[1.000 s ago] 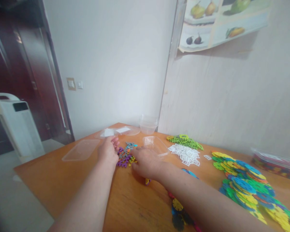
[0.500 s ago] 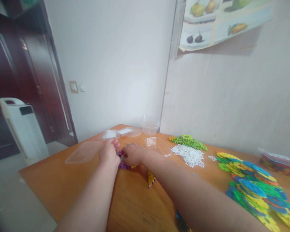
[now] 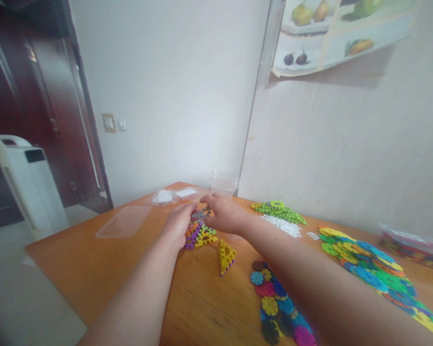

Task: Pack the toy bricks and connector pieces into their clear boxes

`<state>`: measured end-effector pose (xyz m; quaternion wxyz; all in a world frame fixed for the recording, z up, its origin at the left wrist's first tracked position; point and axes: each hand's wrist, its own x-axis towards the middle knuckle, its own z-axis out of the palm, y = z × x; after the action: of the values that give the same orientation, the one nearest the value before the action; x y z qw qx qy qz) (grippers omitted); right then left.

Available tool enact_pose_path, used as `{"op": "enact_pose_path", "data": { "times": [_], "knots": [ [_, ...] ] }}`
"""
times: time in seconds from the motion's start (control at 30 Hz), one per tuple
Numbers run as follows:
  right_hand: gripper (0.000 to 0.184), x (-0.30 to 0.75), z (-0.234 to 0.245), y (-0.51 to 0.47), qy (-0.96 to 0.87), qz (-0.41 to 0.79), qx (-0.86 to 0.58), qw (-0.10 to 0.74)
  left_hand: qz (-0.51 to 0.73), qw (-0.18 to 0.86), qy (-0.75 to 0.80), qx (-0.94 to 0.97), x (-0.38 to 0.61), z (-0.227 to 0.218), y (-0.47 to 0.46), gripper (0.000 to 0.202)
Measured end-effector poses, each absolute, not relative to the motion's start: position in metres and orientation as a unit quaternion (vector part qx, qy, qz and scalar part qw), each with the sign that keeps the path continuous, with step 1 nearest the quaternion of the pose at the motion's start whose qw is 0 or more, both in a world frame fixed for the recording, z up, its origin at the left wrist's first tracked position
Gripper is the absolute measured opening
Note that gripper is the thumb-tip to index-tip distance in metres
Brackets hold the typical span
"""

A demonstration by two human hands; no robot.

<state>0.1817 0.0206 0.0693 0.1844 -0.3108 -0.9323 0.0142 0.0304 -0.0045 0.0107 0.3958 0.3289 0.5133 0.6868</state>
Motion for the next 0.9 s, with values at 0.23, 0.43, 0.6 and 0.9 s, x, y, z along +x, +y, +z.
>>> {"op": "enact_pose_path", "data": {
  "times": [0.23, 0.43, 0.6, 0.9],
  "knots": [
    [0.051, 0.202, 0.071, 0.010, -0.925, 0.020, -0.320, 0.203, 0.616, 0.507, 0.450, 0.402, 0.039, 0.007, -0.007, 0.021],
    [0.052, 0.201, 0.064, -0.007, -0.906, -0.008, -0.366, 0.214, 0.616, 0.548, 0.404, 0.395, 0.042, 0.007, -0.010, 0.017],
    [0.048, 0.204, 0.060, -0.014, -0.895, -0.021, -0.389, 0.218, 0.568, 0.583, 0.372, 0.447, 0.043, 0.005, -0.014, 0.017],
    [0.056, 0.232, 0.065, -0.035, -0.914, 0.093, -0.336, 0.206, 0.554, 0.570, 0.404, 0.454, 0.042, 0.009, -0.017, 0.026]
  ]
}}
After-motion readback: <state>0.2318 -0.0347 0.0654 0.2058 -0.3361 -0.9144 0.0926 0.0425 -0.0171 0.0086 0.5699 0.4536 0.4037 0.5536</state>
